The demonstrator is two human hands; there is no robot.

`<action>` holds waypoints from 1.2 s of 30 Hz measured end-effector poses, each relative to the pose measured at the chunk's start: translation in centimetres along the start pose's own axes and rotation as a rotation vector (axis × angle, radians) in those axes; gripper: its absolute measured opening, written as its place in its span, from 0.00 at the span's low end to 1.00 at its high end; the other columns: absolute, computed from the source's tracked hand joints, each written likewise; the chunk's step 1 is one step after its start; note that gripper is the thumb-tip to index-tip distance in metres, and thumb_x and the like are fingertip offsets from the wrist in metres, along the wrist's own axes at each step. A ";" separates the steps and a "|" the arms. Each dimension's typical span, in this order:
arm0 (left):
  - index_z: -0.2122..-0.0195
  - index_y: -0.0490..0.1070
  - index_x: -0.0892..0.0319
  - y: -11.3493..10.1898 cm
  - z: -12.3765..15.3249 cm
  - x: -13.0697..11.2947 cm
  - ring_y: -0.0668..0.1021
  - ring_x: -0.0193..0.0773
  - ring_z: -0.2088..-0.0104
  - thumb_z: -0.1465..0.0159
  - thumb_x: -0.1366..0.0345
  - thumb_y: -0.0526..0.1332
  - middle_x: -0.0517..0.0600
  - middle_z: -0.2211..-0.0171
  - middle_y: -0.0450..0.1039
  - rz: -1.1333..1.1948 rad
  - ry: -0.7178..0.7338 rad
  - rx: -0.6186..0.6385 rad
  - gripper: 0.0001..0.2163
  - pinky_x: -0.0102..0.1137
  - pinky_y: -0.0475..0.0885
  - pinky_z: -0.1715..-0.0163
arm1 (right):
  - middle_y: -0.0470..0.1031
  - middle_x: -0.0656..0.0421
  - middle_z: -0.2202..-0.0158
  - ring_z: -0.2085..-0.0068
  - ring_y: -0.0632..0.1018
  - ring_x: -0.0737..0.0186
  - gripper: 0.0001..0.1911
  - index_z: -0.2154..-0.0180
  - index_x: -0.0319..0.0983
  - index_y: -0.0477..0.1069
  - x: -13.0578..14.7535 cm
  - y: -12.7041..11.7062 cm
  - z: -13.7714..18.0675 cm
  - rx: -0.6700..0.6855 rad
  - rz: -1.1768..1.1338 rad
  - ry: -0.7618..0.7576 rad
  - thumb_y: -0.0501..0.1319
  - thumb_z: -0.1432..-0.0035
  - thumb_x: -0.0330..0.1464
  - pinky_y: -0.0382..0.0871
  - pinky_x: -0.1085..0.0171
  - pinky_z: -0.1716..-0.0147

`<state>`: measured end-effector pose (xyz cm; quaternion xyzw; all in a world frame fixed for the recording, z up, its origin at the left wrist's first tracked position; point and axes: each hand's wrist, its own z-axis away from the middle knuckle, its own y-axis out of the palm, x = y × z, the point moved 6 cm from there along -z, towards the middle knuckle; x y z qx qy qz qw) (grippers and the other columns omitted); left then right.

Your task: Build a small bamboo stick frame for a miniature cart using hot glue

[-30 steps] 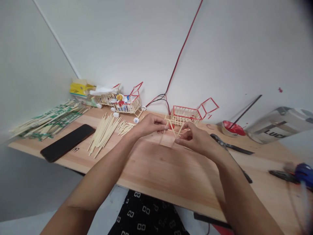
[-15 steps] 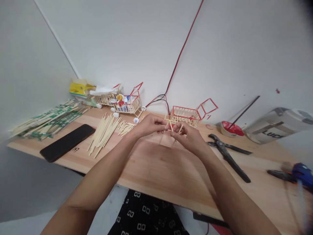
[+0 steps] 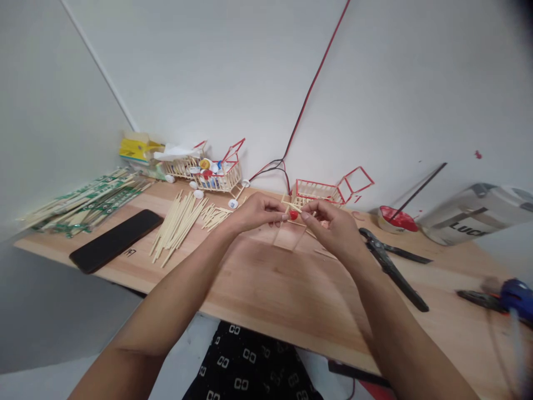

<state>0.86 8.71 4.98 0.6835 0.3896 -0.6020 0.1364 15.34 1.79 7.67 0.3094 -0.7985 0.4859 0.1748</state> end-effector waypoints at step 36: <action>0.69 0.76 0.67 0.2 0.1 -0.3 0.72 0.30 0.76 0.43 0.56 0.64 0.49 0.78 0.71 -0.019 0.016 0.020 0.15 0.25 0.67 0.74 | 0.74 0.62 0.73 0.72 0.72 0.66 0.05 0.69 0.41 0.71 2.6 -1.7 -0.4 -0.005 0.175 -0.161 0.57 0.43 0.29 0.62 0.67 0.71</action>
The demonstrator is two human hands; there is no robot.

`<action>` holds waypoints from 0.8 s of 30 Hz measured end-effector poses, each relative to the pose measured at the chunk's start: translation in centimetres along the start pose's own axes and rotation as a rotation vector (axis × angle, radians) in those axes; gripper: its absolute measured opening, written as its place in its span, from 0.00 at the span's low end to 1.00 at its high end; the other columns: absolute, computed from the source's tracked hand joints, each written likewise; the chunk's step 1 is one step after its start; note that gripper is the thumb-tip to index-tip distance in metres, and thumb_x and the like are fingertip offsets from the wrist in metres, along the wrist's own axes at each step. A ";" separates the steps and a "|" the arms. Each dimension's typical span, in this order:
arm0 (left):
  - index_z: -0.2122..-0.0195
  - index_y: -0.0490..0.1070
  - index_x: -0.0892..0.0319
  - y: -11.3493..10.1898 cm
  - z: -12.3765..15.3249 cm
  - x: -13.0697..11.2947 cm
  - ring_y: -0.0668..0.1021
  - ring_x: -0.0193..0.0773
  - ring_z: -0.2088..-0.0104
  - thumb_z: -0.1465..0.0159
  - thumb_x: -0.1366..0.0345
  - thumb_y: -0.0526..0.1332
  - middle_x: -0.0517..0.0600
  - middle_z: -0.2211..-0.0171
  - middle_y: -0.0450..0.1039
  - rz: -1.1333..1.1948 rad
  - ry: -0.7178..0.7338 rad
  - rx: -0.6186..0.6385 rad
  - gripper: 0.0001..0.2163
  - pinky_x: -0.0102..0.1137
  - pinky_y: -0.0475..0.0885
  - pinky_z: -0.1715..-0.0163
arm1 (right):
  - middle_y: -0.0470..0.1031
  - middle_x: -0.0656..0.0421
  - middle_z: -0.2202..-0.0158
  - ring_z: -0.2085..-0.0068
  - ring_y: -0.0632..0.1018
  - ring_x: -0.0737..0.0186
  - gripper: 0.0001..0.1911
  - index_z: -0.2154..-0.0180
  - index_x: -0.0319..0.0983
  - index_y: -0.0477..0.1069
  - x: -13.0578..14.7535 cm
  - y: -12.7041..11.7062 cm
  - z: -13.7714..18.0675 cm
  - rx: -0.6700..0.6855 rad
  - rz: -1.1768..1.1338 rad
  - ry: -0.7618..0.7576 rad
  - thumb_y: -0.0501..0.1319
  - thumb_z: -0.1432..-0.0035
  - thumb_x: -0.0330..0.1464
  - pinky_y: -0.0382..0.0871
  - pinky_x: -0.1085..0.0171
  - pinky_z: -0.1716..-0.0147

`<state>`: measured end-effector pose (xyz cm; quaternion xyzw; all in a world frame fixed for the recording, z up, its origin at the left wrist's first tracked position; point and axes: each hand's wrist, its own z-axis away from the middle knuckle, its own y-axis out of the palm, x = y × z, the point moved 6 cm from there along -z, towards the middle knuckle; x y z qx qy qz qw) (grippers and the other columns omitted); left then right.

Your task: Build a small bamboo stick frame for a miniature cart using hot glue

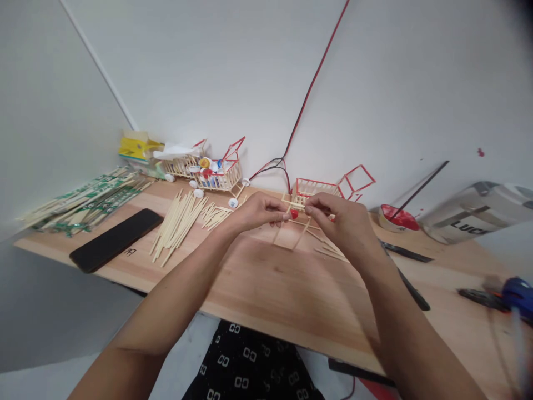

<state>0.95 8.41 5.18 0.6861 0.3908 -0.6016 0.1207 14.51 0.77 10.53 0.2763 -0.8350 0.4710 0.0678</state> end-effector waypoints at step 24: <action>0.70 0.75 0.66 0.1 -0.1 -0.1 0.72 0.29 0.76 0.43 0.57 0.64 0.48 0.79 0.70 0.022 0.017 0.006 0.14 0.25 0.68 0.73 | 0.74 0.61 0.72 0.71 0.72 0.67 0.03 0.68 0.39 0.71 0.0 0.3 0.6 -0.099 0.060 -0.081 0.59 0.43 0.28 0.61 0.69 0.70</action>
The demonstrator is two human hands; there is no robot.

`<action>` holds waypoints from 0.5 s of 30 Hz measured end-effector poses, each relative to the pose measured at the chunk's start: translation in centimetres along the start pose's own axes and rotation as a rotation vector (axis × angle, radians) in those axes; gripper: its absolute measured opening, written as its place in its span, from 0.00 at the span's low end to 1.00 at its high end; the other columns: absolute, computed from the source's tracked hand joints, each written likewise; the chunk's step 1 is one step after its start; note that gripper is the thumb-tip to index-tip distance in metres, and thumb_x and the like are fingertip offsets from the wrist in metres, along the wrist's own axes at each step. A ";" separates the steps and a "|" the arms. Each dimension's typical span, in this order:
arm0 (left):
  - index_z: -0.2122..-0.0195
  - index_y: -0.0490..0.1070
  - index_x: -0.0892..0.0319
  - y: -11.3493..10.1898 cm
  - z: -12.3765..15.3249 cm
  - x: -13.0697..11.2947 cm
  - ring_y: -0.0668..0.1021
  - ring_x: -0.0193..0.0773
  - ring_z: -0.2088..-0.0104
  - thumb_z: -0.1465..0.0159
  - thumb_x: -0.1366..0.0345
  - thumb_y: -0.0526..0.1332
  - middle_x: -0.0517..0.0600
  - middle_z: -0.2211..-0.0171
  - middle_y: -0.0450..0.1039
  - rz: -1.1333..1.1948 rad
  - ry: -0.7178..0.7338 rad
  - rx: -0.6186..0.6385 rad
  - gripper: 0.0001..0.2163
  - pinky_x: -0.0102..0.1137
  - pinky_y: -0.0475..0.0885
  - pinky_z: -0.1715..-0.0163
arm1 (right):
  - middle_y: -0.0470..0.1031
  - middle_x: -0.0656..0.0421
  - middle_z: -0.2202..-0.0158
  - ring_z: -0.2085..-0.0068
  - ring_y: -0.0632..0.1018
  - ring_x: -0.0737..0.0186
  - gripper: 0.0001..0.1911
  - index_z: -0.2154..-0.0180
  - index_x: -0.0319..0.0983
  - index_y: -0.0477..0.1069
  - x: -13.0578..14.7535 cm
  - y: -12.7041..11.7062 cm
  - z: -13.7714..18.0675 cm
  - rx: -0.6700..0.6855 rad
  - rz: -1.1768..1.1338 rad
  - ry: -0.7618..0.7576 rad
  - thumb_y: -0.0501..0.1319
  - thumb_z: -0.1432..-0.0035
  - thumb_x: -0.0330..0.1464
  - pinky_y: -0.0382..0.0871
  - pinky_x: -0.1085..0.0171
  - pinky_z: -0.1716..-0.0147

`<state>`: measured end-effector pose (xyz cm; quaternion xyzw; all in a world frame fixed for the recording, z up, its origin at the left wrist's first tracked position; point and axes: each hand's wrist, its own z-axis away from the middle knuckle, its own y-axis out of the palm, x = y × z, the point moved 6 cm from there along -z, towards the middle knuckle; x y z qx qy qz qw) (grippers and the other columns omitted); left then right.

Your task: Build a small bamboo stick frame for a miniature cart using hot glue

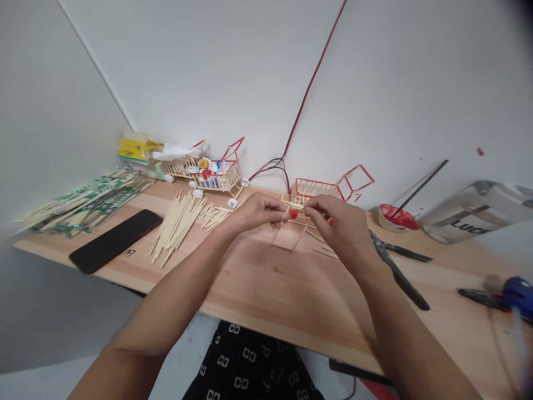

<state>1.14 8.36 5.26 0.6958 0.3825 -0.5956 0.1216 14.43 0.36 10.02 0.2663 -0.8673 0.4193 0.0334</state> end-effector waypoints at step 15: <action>0.68 0.76 0.67 -0.1 0.1 0.1 0.74 0.30 0.76 0.43 0.58 0.64 0.49 0.78 0.72 0.013 -0.013 -0.003 0.13 0.25 0.69 0.72 | 0.73 0.62 0.74 0.71 0.72 0.67 0.05 0.69 0.39 0.71 -0.3 0.4 0.2 0.000 -0.010 0.052 0.58 0.42 0.29 0.61 0.68 0.70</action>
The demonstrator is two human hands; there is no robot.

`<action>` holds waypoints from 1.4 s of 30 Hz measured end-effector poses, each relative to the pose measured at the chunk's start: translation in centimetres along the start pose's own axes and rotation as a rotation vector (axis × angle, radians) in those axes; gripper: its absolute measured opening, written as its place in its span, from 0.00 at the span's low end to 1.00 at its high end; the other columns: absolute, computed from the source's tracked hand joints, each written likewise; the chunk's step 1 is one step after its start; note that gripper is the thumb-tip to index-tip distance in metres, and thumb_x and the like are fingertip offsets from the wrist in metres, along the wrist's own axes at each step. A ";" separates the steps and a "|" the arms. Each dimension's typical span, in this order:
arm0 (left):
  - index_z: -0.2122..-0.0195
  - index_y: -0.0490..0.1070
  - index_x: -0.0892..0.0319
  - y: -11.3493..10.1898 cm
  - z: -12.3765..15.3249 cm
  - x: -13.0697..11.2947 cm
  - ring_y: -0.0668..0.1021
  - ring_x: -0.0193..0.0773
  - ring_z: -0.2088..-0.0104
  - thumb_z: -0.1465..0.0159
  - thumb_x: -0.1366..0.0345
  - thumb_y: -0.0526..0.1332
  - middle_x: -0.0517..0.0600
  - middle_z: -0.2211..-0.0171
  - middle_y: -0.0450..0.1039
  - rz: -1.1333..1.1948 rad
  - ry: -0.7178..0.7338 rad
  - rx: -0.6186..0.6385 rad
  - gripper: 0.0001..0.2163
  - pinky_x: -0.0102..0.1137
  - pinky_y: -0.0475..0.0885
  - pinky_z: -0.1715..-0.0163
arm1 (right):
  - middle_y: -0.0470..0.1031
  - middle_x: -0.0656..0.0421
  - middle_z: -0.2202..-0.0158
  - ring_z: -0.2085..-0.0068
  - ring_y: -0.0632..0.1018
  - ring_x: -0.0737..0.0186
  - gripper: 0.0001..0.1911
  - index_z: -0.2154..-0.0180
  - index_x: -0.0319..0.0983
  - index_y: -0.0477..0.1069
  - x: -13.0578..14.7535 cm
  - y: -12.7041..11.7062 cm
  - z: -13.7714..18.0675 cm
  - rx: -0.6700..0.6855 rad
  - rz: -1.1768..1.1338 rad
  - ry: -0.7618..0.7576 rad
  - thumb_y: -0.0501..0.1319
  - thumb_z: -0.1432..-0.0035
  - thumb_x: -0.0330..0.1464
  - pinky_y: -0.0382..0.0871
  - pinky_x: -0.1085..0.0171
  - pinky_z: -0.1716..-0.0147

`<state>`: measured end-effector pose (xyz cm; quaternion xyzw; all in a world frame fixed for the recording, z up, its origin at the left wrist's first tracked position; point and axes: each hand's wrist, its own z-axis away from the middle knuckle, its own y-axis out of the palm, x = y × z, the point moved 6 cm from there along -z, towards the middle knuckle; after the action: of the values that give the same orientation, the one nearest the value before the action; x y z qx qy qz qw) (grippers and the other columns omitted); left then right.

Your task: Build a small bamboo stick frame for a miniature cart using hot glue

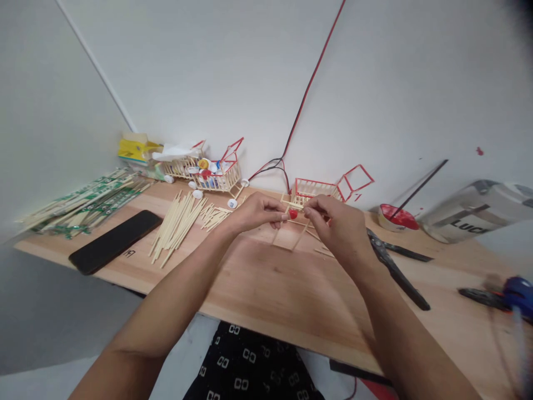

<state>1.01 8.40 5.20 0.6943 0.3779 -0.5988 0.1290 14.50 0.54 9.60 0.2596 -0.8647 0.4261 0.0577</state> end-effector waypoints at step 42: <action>0.65 0.77 0.66 -0.5 0.0 0.4 0.75 0.31 0.76 0.45 0.57 0.66 0.50 0.77 0.74 0.022 -0.068 -0.023 0.15 0.26 0.71 0.73 | 0.74 0.59 0.71 0.71 0.71 0.65 0.07 0.69 0.40 0.70 0.7 -0.1 0.1 -0.002 0.034 -0.036 0.55 0.41 0.30 0.59 0.66 0.70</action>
<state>0.67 8.85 4.97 0.6761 0.3725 -0.6163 0.1562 14.03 0.12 9.84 0.2524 -0.8703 0.4215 0.0350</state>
